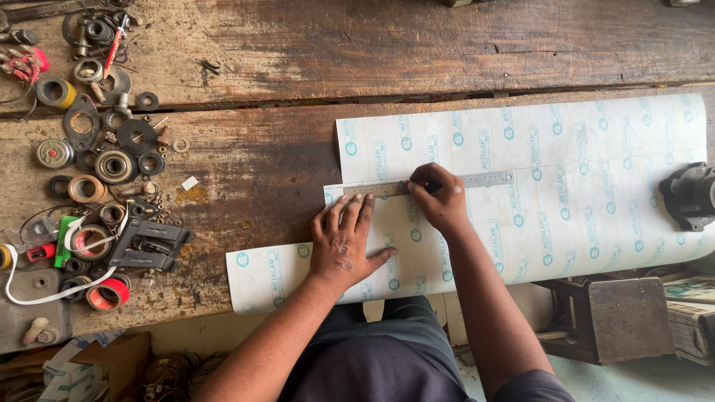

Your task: The person unrolls a length of white adhesive-backed sheeting on a wooden workbench and measures it with a steel ruler, drawing straight guide lines with a pen at several positions along the roll. They reposition the ruler repeatedly to mark multiple lines across the material.

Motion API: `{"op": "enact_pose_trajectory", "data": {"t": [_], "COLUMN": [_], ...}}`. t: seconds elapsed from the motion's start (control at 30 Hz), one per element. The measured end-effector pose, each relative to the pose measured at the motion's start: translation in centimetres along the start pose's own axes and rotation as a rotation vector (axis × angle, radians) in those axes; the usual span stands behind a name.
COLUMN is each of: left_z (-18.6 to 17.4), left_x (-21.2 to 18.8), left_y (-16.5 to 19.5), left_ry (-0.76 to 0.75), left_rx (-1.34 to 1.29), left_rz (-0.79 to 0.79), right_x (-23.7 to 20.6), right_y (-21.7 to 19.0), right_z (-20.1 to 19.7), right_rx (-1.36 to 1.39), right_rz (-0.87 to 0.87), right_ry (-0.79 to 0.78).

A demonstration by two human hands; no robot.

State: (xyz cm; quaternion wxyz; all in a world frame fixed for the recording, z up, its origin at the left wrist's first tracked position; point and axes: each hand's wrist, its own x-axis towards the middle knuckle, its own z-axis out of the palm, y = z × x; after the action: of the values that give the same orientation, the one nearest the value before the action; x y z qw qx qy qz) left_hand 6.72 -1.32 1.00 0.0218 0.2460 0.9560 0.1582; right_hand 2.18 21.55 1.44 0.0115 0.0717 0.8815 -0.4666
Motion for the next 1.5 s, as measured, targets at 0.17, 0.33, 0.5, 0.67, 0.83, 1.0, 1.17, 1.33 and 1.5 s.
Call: {"op": "enact_pose_trajectory", "data": {"t": [0.17,0.33,0.5,0.67,0.83,1.0,1.17,1.33,1.5], "left_z": [0.1,0.1,0.1,0.2,0.0,0.0,0.1,0.0,-0.1], "left_x": [-0.1,-0.1,0.0,0.0,0.1,0.1,0.0,0.0,-0.1], "left_y": [-0.1,-0.1,-0.1,-0.2,-0.2,-0.2,-0.2,-0.2,-0.2], "left_ry": [0.001,-0.004,0.001,0.016,-0.015,-0.016,-0.015,-0.025,0.010], "left_rx": [0.008,0.011,0.011,0.010,0.002,-0.009,-0.015,-0.005,0.005], "left_rz": [-0.001,0.003,0.004,0.011,0.002,-0.004,-0.005,-0.005,0.006], "right_x": [-0.1,0.0,0.1,0.2,0.1,-1.4,-1.6,-1.1,-1.2], "right_y": [-0.3,-0.5,-0.5,0.0,1.2,2.2,2.3,1.7,1.5], "right_z": [0.1,0.2,0.1,0.3,0.4,-0.5,-0.7,-0.6,-0.6], "right_rx": [0.038,0.031,0.029,0.030,0.242,0.210,0.120,0.084,0.048], "right_rz": [-0.015,-0.017,-0.024,-0.004,0.040,-0.004,-0.012,-0.006,0.013], "right_ry": [0.011,0.008,-0.004,-0.013,0.062,0.111,0.070,0.037,0.018]}}
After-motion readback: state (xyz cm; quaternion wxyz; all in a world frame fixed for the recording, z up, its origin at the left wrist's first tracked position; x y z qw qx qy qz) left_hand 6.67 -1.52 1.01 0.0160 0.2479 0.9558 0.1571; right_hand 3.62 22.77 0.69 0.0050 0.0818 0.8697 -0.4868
